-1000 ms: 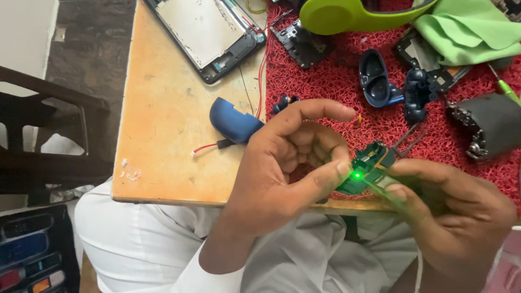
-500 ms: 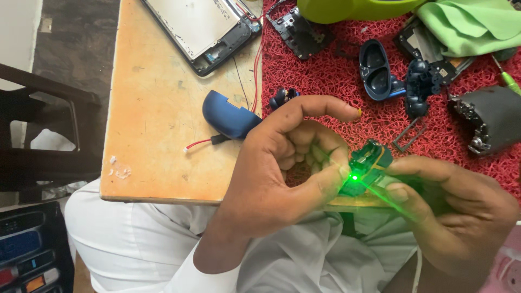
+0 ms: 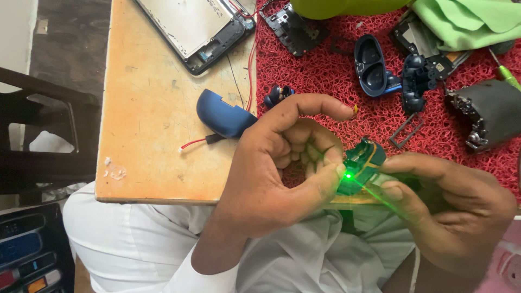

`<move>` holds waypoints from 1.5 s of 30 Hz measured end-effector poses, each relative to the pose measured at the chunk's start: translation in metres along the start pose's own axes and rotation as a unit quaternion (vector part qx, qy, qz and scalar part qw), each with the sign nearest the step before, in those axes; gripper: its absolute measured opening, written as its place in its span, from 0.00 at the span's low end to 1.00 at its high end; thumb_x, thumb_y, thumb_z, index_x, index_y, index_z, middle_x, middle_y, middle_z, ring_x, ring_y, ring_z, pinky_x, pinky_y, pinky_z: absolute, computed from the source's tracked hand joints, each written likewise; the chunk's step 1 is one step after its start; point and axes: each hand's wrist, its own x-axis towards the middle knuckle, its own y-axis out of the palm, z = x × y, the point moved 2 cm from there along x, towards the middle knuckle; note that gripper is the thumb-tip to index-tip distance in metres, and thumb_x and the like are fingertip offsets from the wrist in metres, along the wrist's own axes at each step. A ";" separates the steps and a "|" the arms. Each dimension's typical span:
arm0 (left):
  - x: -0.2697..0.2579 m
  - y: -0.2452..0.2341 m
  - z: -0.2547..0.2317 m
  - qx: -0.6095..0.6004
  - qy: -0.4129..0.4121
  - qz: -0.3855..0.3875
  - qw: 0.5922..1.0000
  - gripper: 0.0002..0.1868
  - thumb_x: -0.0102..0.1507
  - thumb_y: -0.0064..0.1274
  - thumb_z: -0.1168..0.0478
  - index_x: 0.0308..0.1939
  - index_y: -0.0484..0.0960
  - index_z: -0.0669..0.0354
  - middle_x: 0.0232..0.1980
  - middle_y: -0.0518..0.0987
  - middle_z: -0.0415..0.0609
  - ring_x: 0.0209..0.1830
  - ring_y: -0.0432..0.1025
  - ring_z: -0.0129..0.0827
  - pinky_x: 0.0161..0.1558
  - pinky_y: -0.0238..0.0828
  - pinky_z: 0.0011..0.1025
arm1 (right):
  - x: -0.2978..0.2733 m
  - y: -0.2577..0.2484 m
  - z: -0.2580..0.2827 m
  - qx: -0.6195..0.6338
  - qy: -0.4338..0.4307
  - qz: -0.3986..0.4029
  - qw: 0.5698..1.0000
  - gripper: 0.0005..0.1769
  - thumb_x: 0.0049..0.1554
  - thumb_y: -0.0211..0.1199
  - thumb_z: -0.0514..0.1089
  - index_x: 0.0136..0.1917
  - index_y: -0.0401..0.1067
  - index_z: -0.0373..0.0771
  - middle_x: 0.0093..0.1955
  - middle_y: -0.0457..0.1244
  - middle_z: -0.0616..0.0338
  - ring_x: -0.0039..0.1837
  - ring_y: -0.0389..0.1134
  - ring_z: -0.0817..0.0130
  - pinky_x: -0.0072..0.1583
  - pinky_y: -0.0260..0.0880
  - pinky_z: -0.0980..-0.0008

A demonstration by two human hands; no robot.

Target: The person is repairing a small electronic device, possibly a wireless earbud, by connecting wires and manipulating its internal components. They use a green tool to assist in the process.

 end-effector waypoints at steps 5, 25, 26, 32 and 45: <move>0.001 -0.001 0.002 0.024 0.015 0.001 1.000 0.25 0.67 0.56 0.71 0.69 0.71 0.65 0.39 0.78 0.40 0.36 0.70 0.12 0.41 0.66 0.15 | 0.000 0.001 0.001 -0.009 -0.006 -0.009 1.000 0.15 0.54 0.69 0.29 0.56 0.75 0.25 0.46 0.71 0.52 0.45 0.72 0.75 0.49 0.73 0.81; 0.002 -0.004 0.010 -0.018 0.060 -0.020 0.998 0.21 0.69 0.55 0.75 0.66 0.72 0.67 0.43 0.78 0.43 0.39 0.70 0.16 0.45 0.68 0.17 | 0.003 0.016 0.003 -0.050 -0.058 -0.049 0.996 0.16 0.49 0.74 0.27 0.50 0.74 0.28 0.44 0.69 0.54 0.44 0.69 0.76 0.46 0.68 0.81; 0.003 -0.005 0.010 -0.018 0.064 -0.028 0.997 0.21 0.69 0.55 0.74 0.67 0.72 0.67 0.43 0.78 0.43 0.39 0.70 0.16 0.45 0.68 0.18 | 0.002 0.015 0.002 -0.038 -0.060 -0.058 0.996 0.16 0.51 0.73 0.28 0.52 0.74 0.28 0.44 0.69 0.55 0.44 0.70 0.78 0.46 0.69 0.82; 0.005 0.002 0.012 0.040 0.072 -0.046 0.995 0.20 0.69 0.54 0.74 0.65 0.72 0.67 0.46 0.76 0.41 0.43 0.70 0.17 0.47 0.70 0.18 | -0.003 0.015 -0.003 0.004 -0.076 -0.102 0.992 0.15 0.55 0.72 0.29 0.55 0.73 0.28 0.47 0.68 0.58 0.45 0.70 0.81 0.48 0.72 0.85; 0.007 0.003 0.013 0.075 0.082 -0.048 0.993 0.17 0.69 0.53 0.75 0.62 0.74 0.68 0.46 0.77 0.42 0.42 0.71 0.17 0.45 0.72 0.18 | -0.005 0.012 -0.002 -0.014 -0.091 -0.115 0.989 0.12 0.58 0.71 0.29 0.55 0.74 0.28 0.46 0.69 0.59 0.44 0.69 0.82 0.48 0.69 0.86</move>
